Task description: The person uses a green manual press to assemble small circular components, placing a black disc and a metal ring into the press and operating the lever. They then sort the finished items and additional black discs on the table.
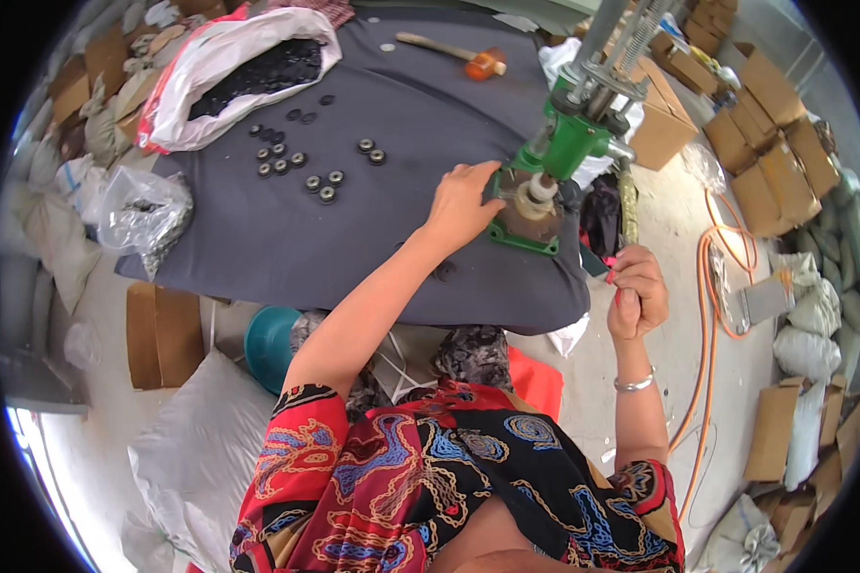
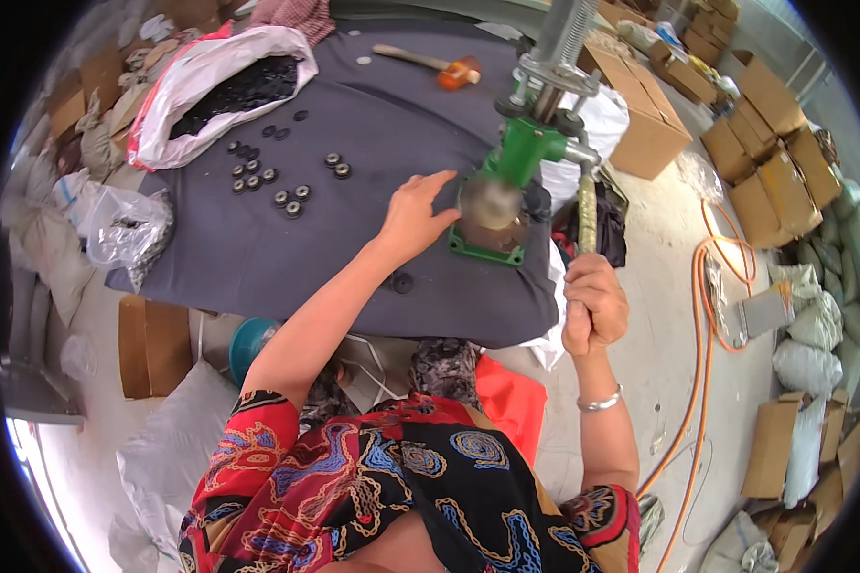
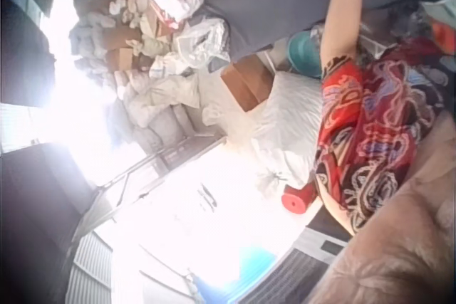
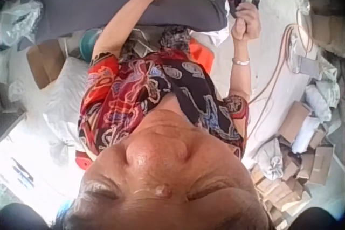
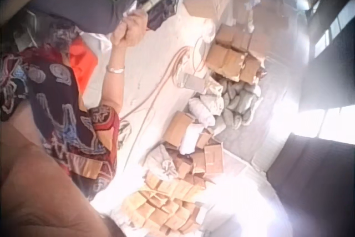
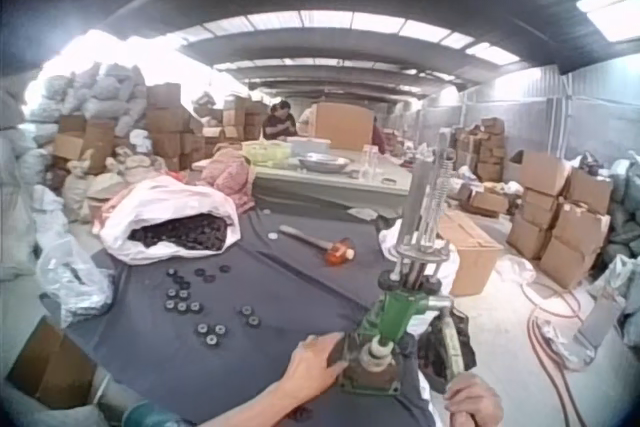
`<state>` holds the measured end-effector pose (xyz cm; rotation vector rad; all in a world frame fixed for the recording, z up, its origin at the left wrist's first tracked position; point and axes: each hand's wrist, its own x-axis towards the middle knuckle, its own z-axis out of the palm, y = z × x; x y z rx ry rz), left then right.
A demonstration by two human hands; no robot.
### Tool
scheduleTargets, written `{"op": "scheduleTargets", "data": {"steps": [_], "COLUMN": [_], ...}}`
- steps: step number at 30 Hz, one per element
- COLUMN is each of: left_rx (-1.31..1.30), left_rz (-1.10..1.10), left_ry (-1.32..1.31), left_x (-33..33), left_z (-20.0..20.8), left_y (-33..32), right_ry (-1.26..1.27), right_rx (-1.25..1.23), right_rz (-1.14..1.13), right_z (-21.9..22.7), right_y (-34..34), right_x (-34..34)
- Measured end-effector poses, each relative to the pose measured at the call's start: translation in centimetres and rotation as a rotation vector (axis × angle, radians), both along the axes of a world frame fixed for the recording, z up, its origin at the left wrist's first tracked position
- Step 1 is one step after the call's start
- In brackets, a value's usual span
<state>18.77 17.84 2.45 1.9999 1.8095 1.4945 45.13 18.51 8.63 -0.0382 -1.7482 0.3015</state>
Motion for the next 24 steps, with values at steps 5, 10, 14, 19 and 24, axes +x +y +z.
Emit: {"op": "scheduleTargets", "data": {"steps": [5,10,14,19,24], "left_rx": [0.059,-0.062,-0.046,0.0,-0.15], "left_rz": [0.408,0.669,0.757,0.746,0.765], "left_ry": [0.242,0.311,0.257,0.281,0.302], "left_x": [-8.8,-17.6,-22.3,-26.2,-33.7], "left_z": [-0.5,-2.6,-3.1,-1.7,-0.8], "left_y": [-5.8,-10.8,-12.6,-11.8,-8.9], "right_ry": [-0.003,0.08,0.164,0.178,0.229], "right_rx": [-0.163,-0.437,-0.596,-0.74,-0.785], "right_rz": [0.054,0.165,0.192,0.207,0.168], "right_z": [3.7,10.9,15.4,17.7,18.4], "right_y": [-0.1,2.6,6.7,9.9,10.3], "right_x": [0.1,-0.6,-1.7,-2.6,-2.8]}}
